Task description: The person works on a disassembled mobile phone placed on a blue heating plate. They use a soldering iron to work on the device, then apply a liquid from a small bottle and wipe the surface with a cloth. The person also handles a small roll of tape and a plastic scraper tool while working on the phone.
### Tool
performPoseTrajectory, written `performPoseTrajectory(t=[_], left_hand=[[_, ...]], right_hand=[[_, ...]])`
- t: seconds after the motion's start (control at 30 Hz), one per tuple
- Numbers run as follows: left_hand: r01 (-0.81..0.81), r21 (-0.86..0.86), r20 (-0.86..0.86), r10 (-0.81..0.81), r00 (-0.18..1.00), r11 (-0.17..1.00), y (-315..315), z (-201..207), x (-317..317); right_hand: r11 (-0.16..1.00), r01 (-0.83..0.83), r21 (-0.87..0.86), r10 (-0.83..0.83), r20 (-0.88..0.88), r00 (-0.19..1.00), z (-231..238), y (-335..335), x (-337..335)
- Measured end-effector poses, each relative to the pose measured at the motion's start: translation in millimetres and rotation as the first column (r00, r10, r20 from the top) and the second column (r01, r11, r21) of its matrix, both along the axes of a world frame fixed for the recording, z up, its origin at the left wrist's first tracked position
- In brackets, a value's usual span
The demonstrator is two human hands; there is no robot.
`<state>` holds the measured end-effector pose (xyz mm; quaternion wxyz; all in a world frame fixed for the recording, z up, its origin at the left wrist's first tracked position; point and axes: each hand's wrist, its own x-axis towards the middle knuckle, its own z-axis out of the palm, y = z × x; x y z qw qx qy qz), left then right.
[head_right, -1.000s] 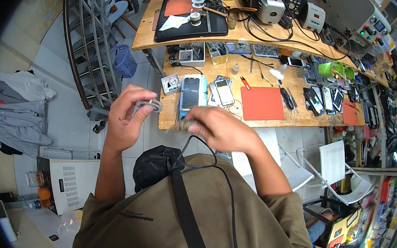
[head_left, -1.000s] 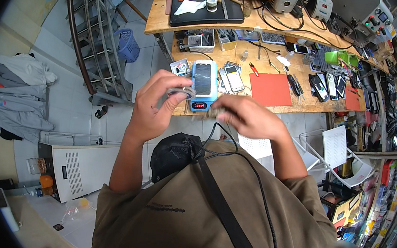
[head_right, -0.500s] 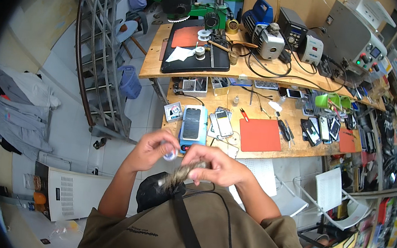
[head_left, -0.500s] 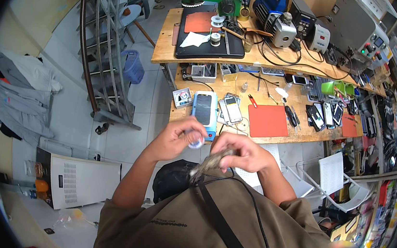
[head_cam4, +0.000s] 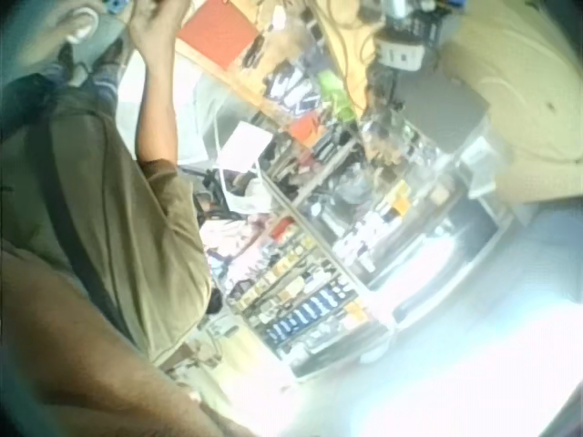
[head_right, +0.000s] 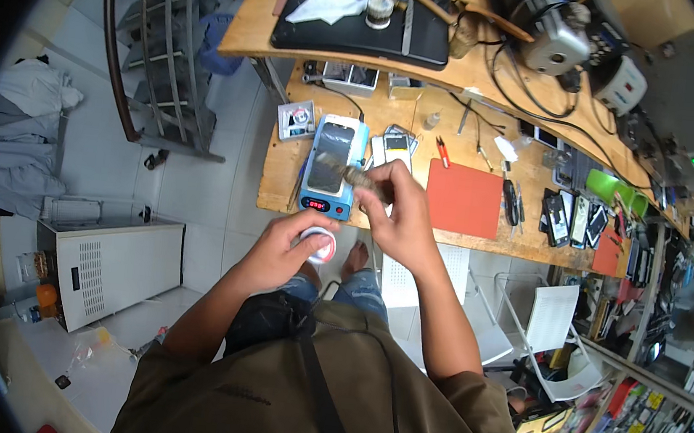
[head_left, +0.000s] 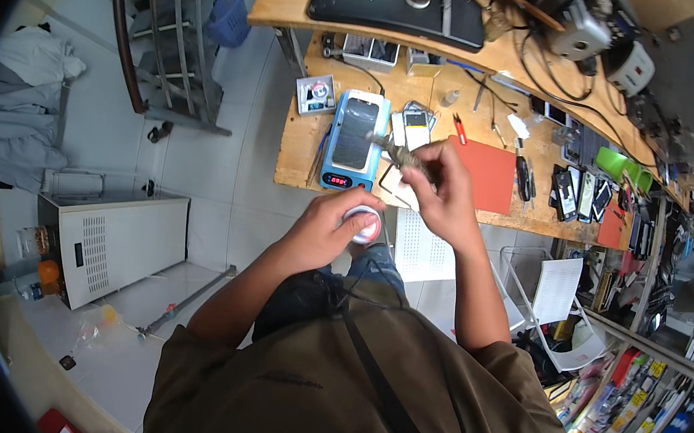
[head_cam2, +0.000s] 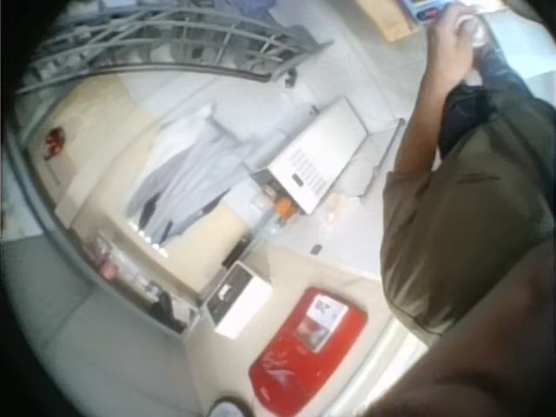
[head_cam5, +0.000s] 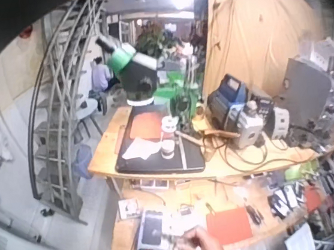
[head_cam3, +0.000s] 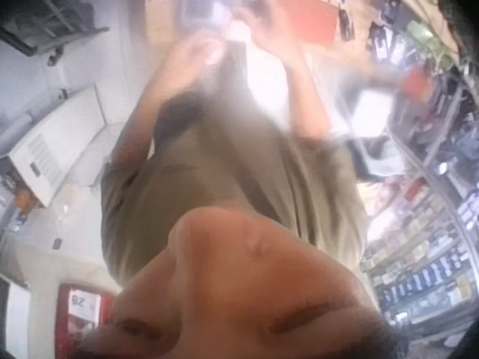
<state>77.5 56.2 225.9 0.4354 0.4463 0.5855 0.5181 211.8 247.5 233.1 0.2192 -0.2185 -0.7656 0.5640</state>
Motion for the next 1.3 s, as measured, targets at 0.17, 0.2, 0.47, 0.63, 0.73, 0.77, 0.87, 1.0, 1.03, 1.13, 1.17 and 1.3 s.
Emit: performPoseTrajectory(t=[0.17,0.2,0.47,0.63,0.73,0.77,0.87,1.0,1.03,1.13,1.17,1.3], left_hand=[[-0.090,-0.078,0.044,0.094,0.995,0.993,18.8,-50.3,-31.1],[-0.090,-0.136,0.365,0.134,0.921,0.987,17.4,-63.9,-33.1],[-0.229,0.039,-0.631,0.201,0.749,0.973,57.5,-101.7,-35.1],[-0.400,-0.009,-0.348,0.372,0.860,0.916,62.2,-136.2,-51.5],[-0.569,0.043,-0.295,0.554,0.778,0.821,68.9,-150.1,-55.6],[-0.551,0.097,-0.402,0.539,0.740,0.829,71.3,-157.0,-59.6],[-0.590,0.074,-0.588,0.514,0.625,0.804,76.8,-163.4,-56.4],[-0.588,0.120,-0.735,0.470,0.489,0.800,82.9,-178.2,-52.1],[-0.586,0.094,-0.751,0.444,0.489,0.805,84.0,-177.0,-50.7],[-0.583,0.065,-0.773,0.410,0.484,0.810,87.2,-175.3,-47.2],[-0.585,0.063,-0.777,0.407,0.480,0.809,88.0,-174.8,-46.1],[-0.593,0.064,-0.791,0.402,0.460,0.803,91.7,-172.9,-42.6]], right_hand=[[0.666,-0.745,-0.034,0.740,0.160,0.654,-29.5,37.3,-8.9],[0.538,-0.816,-0.210,0.823,-0.076,0.563,-27.0,44.3,-14.1],[0.968,-0.249,0.016,0.247,0.095,0.964,-112.6,58.0,-67.9],[0.995,-0.099,0.015,0.100,-0.097,0.990,-142.3,94.6,-114.2],[0.984,-0.147,0.099,0.153,-0.056,0.987,-156.1,129.9,-156.5],[0.965,-0.245,-0.096,0.235,-0.102,0.967,-171.1,140.8,-174.5],[0.898,-0.421,-0.129,0.427,0.030,0.904,-194.9,158.0,-213.7],[0.860,-0.508,0.051,0.493,0.174,0.852,-198.3,152.4,-231.9],[0.832,-0.534,0.151,0.515,0.147,0.844,-201.0,152.4,-235.9],[0.825,-0.565,0.016,0.562,0.084,0.823,-209.0,148.8,-237.5],[0.818,-0.570,0.082,0.560,0.112,0.821,-209.6,147.7,-239.7],[0.792,-0.602,0.102,0.590,0.129,0.797,-209.5,146.0,-239.6]])
